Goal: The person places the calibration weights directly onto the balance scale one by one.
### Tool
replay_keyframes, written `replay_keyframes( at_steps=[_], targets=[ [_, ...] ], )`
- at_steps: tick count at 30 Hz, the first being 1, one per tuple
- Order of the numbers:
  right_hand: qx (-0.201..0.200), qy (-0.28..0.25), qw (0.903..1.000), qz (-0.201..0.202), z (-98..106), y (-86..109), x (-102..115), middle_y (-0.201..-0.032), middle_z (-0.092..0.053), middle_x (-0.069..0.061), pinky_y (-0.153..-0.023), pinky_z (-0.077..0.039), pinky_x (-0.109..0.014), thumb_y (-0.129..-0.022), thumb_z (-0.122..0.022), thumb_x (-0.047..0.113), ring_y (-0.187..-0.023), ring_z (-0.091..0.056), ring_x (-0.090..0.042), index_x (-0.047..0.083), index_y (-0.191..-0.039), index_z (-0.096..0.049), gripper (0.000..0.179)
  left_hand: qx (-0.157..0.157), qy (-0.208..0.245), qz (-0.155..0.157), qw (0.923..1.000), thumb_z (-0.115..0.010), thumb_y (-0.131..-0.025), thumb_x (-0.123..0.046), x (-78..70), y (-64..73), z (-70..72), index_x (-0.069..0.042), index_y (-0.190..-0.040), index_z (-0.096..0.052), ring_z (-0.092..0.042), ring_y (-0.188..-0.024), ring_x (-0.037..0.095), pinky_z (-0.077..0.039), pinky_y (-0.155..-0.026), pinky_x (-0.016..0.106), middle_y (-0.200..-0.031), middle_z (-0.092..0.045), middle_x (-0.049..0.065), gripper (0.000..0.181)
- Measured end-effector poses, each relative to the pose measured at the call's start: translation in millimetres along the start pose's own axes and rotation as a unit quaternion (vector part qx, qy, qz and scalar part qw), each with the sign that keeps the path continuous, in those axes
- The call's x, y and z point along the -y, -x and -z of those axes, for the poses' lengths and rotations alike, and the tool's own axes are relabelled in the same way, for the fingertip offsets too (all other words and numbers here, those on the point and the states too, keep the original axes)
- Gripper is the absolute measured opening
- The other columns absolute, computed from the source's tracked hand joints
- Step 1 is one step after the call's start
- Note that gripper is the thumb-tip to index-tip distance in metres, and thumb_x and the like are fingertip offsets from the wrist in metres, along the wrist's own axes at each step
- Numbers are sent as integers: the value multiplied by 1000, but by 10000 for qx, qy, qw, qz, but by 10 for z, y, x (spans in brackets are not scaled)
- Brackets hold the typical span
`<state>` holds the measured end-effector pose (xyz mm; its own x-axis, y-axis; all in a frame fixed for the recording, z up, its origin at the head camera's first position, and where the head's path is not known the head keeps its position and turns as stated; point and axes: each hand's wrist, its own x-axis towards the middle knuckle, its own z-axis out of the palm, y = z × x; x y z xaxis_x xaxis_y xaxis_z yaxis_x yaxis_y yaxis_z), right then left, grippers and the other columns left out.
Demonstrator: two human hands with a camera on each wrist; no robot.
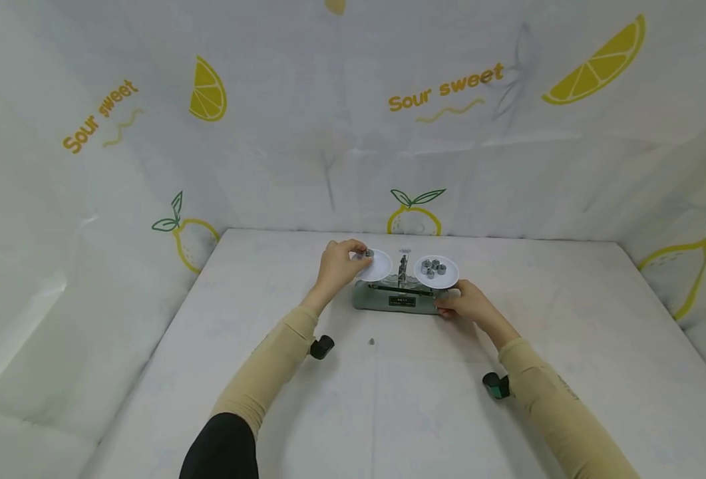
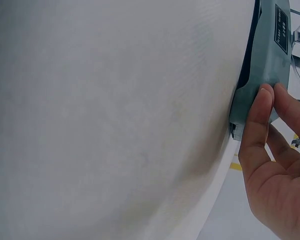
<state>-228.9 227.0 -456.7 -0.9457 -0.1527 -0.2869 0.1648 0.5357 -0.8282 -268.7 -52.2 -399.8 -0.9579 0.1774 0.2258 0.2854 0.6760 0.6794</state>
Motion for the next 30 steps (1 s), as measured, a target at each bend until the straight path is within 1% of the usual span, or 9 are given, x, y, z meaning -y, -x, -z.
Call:
replay_keyframes(
  at_steps=[3,5,9,12,14,17,21,25,30],
  targets=[
    [-4,14,10000,2,3,3,6,-94,-72,-13,-71,-55,-22,-95,-69,9,-70,-64,-4,-19,-140,-41,59,49,-40,51,10000,-77,-90,-20,1,-10,4,-4,-115,-75,-56,-102,32,-41,-91,41,-117,-77,11,29],
    [6,-21,10000,-2,3,3,5,-95,-72,-14,-71,-56,-21,-95,-69,9,-70,-64,-4,-19,-140,-42,59,70,-95,16,9999,-77,-90,-21,5,-10,7,-4,-117,-75,-56,-104,33,-40,-94,46,-119,-77,11,31],
    [33,-56,10000,-5,-6,2,-4,-94,-73,-14,-70,-56,-21,-96,-68,8,-69,-64,-4,-20,-140,-41,59,26,-69,-172,9998,-76,-91,-21,14,17,17,-2,-122,-72,-56,-109,36,-39,-100,51,-122,-75,13,37],
    [25,-72,10000,-17,-11,6,-7,-95,-72,-15,-70,-56,-20,-95,-68,8,-69,-64,-3,-20,-140,-41,59,-111,-7,-413,9991,-76,-91,-20,14,70,29,0,-121,-72,-55,-110,37,-38,-101,52,-121,-74,16,36],
    [15,-82,10000,-15,-11,13,-3,-97,-71,-17,-69,-56,-20,-95,-68,7,-69,-63,-3,-20,-139,-41,58,-231,9,-610,9979,-76,-91,-19,16,116,32,0,-118,-72,-56,-107,36,-39,-99,50,-119,-74,16,34],
    [24,-107,9999,12,-8,21,-1,-99,-72,-21,-68,-57,-20,-95,-67,6,-69,-64,-3,-20,-139,-41,57,-412,120,-869,9953,-76,-91,-17,27,189,30,1,-114,-73,-56,-102,35,-42,-93,42,-114,-75,17,29],
    [42,-147,9999,26,-7,22,5,-97,-73,-18,-69,-56,-20,-96,-67,6,-69,-64,-3,-20,-141,-39,59,-468,579,-982,9924,-76,-91,-13,48,288,23,2,-110,-73,-56,-99,35,-45,-87,35,-109,-74,18,24],
    [33,-160,9999,22,-4,15,9,-92,-74,-11,-69,-55,-19,-96,-67,6,-69,-63,-2,-20,-142,-38,60,-346,886,-1083,9896,-75,-91,-11,73,406,15,-1,-108,-74,-57,-94,31,-50,-84,35,-103,-74,17,20],
    [10,-212,9998,-8,-4,10,1,-92,-73,-9,-69,-56,-18,-96,-67,6,-68,-63,-1,-21,-142,-37,61,-43,1043,-1052,9890,-75,-91,-12,143,563,-28,-3,-106,-74,-58,-87,25,-45,-75,24,-101,-71,14,17]
  ],
)
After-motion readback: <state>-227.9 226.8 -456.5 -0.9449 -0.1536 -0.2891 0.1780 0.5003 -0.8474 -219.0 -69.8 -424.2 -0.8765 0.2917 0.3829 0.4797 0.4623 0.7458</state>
